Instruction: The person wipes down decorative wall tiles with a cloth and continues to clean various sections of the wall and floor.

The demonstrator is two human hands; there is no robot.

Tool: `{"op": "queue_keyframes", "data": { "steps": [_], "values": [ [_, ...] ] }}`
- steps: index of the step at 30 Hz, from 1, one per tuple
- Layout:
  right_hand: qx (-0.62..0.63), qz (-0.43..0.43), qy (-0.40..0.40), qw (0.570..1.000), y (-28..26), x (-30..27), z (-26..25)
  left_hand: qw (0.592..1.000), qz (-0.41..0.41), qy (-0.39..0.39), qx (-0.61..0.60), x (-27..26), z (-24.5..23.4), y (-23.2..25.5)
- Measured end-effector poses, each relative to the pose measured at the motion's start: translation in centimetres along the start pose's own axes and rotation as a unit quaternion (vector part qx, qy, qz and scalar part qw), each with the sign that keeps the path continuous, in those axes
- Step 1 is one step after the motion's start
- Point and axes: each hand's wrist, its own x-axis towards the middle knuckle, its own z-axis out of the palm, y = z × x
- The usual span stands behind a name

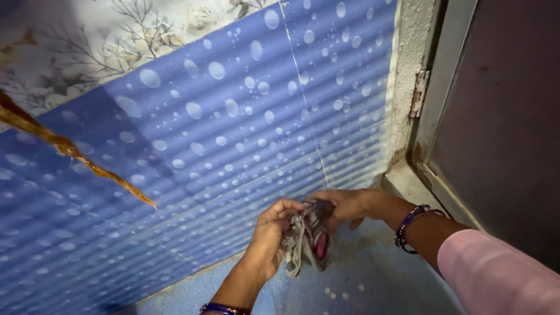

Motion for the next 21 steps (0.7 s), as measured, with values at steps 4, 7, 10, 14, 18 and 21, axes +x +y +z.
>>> {"op": "queue_keyframes", "data": {
  "steps": [4, 7, 10, 14, 18, 21],
  "values": [
    [0.004, -0.019, -0.024, 1.0, -0.2, -0.4, 0.0, 0.996, 0.074, 0.046, 0.029, 0.8, 0.2, -1.2],
    [0.085, -0.041, -0.035, 0.995, -0.3, -1.1, -0.4, 0.976, 0.089, 0.146, 0.132, 0.3, 0.9, -0.8],
    [0.172, -0.074, -0.036, 0.982, -0.1, -1.4, -1.1, 0.921, 0.214, 0.135, 0.298, -1.8, 1.9, -0.2],
    [0.238, -0.134, -0.086, 0.958, -0.2, -1.4, -1.8, 0.846, 0.368, 0.047, 0.383, -2.3, 3.7, 0.0],
    [0.298, -0.131, -0.039, 0.945, -0.9, -1.9, -1.9, 0.823, 0.255, 0.127, 0.491, -1.6, 5.2, 2.0],
    [0.281, -0.091, 0.046, 0.954, -1.0, -1.9, -3.4, 0.722, 0.369, 0.173, 0.559, -1.1, 4.3, 6.1]
  ]
}}
